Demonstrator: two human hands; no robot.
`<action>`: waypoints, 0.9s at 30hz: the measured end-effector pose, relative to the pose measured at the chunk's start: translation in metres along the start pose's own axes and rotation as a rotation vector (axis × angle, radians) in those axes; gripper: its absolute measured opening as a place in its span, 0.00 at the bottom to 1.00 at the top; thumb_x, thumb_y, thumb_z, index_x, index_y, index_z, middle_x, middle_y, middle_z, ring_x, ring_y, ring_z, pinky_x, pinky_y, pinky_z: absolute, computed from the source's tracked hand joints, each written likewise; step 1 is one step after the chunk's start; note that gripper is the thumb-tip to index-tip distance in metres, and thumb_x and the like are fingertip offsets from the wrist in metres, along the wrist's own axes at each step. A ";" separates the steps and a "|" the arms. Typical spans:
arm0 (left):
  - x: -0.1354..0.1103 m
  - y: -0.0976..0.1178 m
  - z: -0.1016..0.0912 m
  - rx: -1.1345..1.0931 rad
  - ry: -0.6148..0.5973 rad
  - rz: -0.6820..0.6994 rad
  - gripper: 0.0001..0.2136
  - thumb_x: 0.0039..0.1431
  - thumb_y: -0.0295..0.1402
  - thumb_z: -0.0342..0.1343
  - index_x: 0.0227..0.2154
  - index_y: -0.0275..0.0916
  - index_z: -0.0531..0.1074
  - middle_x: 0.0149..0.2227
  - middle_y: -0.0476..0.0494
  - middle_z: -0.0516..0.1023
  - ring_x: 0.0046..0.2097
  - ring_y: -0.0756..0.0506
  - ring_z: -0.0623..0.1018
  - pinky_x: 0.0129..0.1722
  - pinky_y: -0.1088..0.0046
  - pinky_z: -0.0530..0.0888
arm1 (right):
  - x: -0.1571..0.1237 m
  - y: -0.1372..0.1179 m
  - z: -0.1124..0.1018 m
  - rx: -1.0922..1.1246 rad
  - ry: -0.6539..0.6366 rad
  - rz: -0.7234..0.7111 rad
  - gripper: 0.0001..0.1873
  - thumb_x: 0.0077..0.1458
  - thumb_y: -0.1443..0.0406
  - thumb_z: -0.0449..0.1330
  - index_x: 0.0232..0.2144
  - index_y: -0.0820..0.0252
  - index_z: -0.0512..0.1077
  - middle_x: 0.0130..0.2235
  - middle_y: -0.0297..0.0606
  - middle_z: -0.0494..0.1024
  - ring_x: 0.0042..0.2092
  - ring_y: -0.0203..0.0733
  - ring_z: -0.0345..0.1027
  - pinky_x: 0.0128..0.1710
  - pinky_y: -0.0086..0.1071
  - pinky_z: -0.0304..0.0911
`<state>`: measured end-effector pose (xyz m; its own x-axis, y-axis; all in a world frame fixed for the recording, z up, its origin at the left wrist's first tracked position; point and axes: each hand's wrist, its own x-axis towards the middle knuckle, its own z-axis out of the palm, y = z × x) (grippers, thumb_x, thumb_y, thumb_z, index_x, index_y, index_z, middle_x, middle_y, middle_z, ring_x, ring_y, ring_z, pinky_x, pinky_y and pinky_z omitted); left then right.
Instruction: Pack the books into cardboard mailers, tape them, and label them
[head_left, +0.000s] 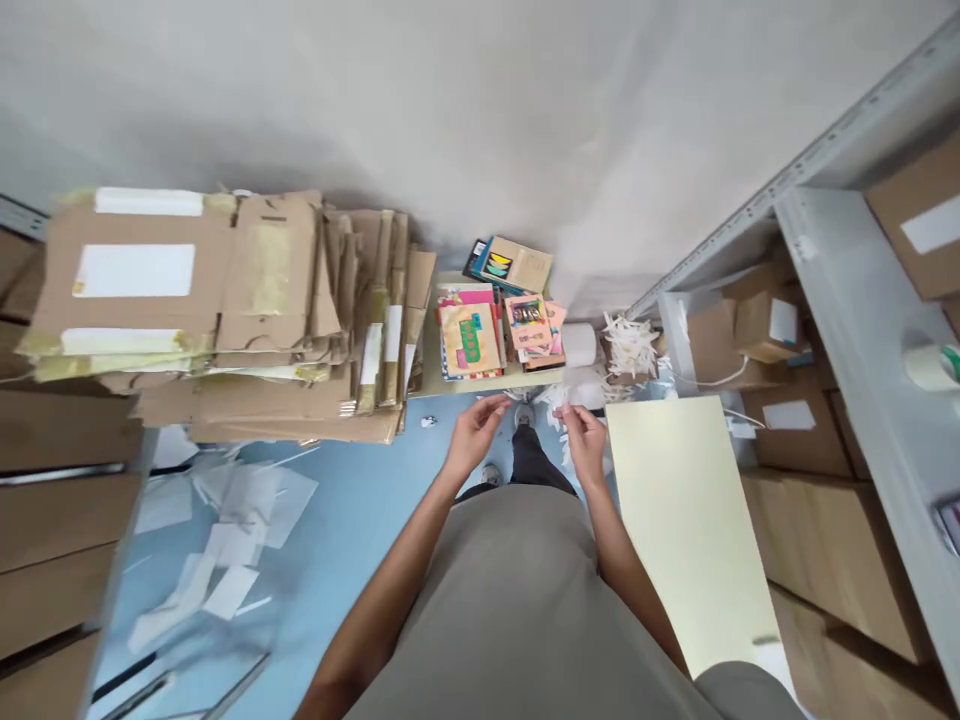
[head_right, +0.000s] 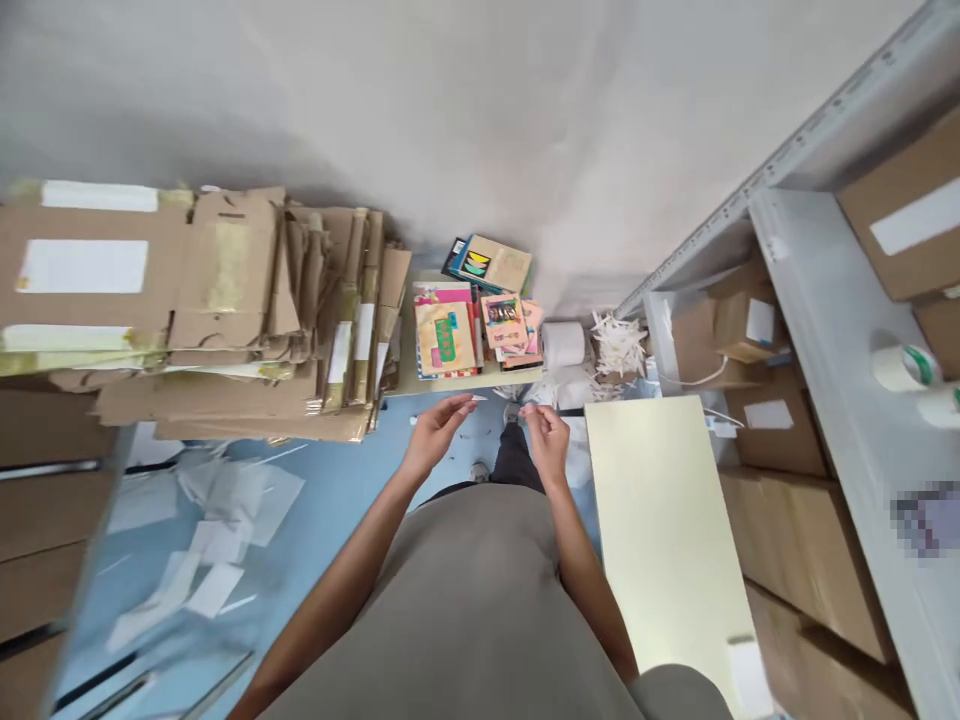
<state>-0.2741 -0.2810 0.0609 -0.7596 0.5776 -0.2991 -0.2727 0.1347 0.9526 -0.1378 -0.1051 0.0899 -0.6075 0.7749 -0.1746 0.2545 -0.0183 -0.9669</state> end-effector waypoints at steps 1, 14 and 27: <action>0.012 0.002 -0.001 -0.005 0.020 0.005 0.29 0.65 0.60 0.66 0.55 0.41 0.82 0.56 0.33 0.88 0.61 0.32 0.86 0.67 0.49 0.79 | 0.017 -0.002 0.007 0.005 -0.027 0.004 0.27 0.63 0.39 0.66 0.33 0.56 0.81 0.37 0.46 0.89 0.43 0.53 0.83 0.50 0.44 0.79; 0.185 0.041 -0.006 0.111 0.307 -0.072 0.15 0.63 0.40 0.66 0.49 0.39 0.84 0.55 0.33 0.88 0.58 0.33 0.86 0.67 0.47 0.78 | 0.240 -0.030 0.068 0.064 -0.293 -0.021 0.29 0.60 0.38 0.69 0.38 0.58 0.83 0.43 0.48 0.89 0.49 0.57 0.83 0.54 0.47 0.79; 0.360 0.039 -0.029 0.350 0.342 0.001 0.32 0.53 0.27 0.68 0.63 0.35 0.76 0.67 0.26 0.79 0.74 0.28 0.71 0.79 0.45 0.58 | 0.354 0.032 0.134 -0.046 -0.269 0.153 0.17 0.52 0.50 0.69 0.36 0.55 0.78 0.42 0.42 0.90 0.48 0.49 0.81 0.53 0.42 0.75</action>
<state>-0.5753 -0.0909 -0.0113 -0.9262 0.2879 -0.2436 -0.1018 0.4310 0.8966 -0.4458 0.0835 -0.0275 -0.7355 0.5701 -0.3661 0.3881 -0.0883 -0.9174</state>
